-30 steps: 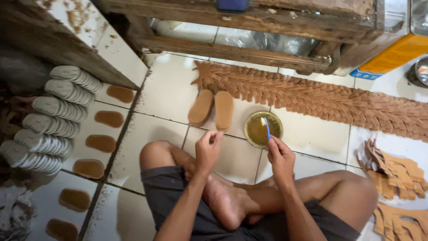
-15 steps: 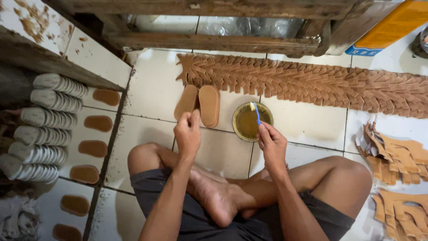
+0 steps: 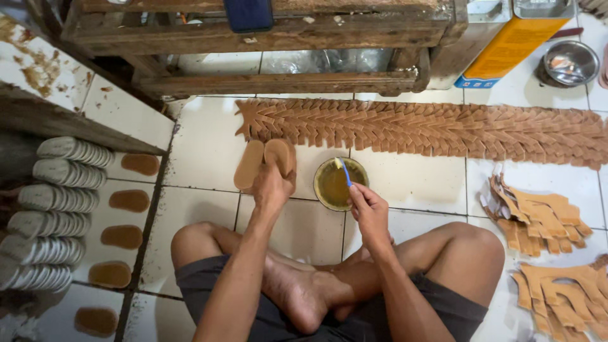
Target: The person sits on the floor and applies a liquid adhesive to stacks of shoe insoles using a toothbrush. They repeatedly dip the brush into a bowl of glue and spread it over the insole surfaces, then place the treated insoles aside.
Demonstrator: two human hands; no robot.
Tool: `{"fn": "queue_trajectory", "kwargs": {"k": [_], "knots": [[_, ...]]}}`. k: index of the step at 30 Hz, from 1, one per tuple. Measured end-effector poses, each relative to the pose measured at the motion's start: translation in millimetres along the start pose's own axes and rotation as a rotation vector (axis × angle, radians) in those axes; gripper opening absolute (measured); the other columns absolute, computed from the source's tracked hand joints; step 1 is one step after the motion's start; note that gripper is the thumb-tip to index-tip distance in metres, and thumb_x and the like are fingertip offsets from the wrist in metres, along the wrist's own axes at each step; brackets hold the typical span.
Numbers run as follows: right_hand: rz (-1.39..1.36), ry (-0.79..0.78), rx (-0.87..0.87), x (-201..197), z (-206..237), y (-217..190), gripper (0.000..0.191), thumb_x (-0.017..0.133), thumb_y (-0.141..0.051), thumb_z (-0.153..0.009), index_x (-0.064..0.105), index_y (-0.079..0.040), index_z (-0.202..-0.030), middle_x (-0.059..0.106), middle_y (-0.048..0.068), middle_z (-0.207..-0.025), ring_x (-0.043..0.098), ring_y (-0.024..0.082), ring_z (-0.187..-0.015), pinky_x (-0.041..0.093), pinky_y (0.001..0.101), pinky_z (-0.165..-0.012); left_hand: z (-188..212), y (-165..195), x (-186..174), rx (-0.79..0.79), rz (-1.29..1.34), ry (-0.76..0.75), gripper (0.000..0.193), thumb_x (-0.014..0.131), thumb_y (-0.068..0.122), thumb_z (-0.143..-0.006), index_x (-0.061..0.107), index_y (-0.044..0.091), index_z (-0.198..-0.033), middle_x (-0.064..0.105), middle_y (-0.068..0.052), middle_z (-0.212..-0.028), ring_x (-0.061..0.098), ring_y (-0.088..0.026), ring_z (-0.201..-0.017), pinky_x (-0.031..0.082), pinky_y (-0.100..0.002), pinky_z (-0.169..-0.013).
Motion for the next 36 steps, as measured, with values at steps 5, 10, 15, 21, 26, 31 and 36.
{"fn": "queue_trajectory", "kwargs": {"k": [5, 10, 15, 21, 26, 31, 36], "knots": [[0.015, 0.008, 0.021, -1.1, 2.5, -4.0, 0.028, 0.066, -0.016, -0.099, 0.074, 0.002, -0.119, 0.059, -0.001, -0.072, 0.042, 0.003, -0.052, 0.028, 0.0198, -0.045, 0.9, -8.9, -20.3, 0.021, 0.182, 0.077, 0.056, 0.081, 0.031, -0.079, 0.057, 0.006, -0.122, 0.072, -0.024, -0.107, 0.068, -0.044, -0.099, 0.054, -0.052, -0.086], [-0.016, -0.002, 0.039, 1.8, 3.6, -3.8, 0.028, 0.066, -0.016, -0.099, 0.073, 0.001, -0.119, 0.061, -0.002, -0.073, 0.040, 0.003, -0.052, 0.027, 0.0195, -0.045, 1.8, -9.9, -44.1, 0.060, 0.185, 0.171, 0.055, 0.080, 0.026, -0.079, 0.053, 0.002, -0.120, 0.071, -0.021, -0.104, 0.068, -0.042, -0.098, 0.053, -0.051, -0.087], [0.002, 0.004, 0.024, 3.4, 6.2, -7.5, 0.027, 0.066, -0.016, -0.099, 0.074, 0.001, -0.118, 0.059, -0.003, -0.072, 0.040, 0.002, -0.053, 0.027, 0.0191, -0.046, 1.4, -3.9, -13.3, -0.030, 0.094, -0.007, 0.079, 0.076, 0.027, -0.084, 0.035, 0.001, -0.147, 0.068, -0.023, -0.106, 0.070, -0.039, -0.090, 0.056, -0.050, -0.081], [0.071, 0.011, -0.001, 8.6, 10.8, -14.1, 0.025, 0.065, -0.017, -0.101, 0.074, 0.002, -0.115, 0.053, -0.004, -0.069, 0.038, 0.002, -0.052, 0.026, 0.0200, -0.045, 6.0, -3.5, 6.9, 0.073, 0.035, 0.180, 0.068, 0.086, 0.023, -0.070, 0.048, 0.000, -0.122, 0.066, -0.028, -0.102, 0.065, -0.046, -0.095, 0.054, -0.054, -0.079], [0.064, 0.002, 0.014, 8.7, 12.2, -7.9, 0.024, 0.062, -0.016, -0.102, 0.072, 0.000, -0.116, 0.058, -0.003, -0.073, 0.038, 0.002, -0.050, 0.025, 0.0203, -0.044, 7.2, -16.0, -13.9, -0.042, 0.211, 0.163, 0.064, 0.084, 0.022, -0.073, 0.047, 0.003, -0.122, 0.066, -0.027, -0.104, 0.067, -0.046, -0.094, 0.055, -0.053, -0.081], [0.054, -0.004, -0.040, 10.0, 12.2, -3.1, 0.024, 0.060, -0.017, -0.105, 0.070, 0.001, -0.117, 0.058, -0.003, -0.075, 0.038, 0.001, -0.052, 0.026, 0.0201, -0.045, 24.8, -32.2, -66.5, -0.070, 0.407, 0.305, 0.064, 0.084, 0.025, -0.073, 0.044, 0.005, -0.118, 0.067, -0.025, -0.105, 0.068, -0.044, -0.093, 0.055, -0.053, -0.078], [-0.031, -0.144, -0.061, 30.5, 23.4, -5.4, 0.028, 0.055, -0.021, -0.109, 0.061, 0.000, -0.126, 0.064, 0.001, -0.083, 0.038, 0.002, -0.053, 0.027, 0.0195, -0.045, 75.5, -34.2, -83.9, -0.081, 0.262, 0.115, 0.064, 0.082, 0.033, -0.077, 0.044, 0.009, -0.124, 0.070, -0.023, -0.102, 0.067, -0.048, -0.094, 0.053, -0.056, -0.077]]}}
Point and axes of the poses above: each hand's wrist, its own z-axis away from the middle knuckle, its own x-axis out of the palm, y = z × x, the point moved 4 cm from there along -z, towards the middle knuckle
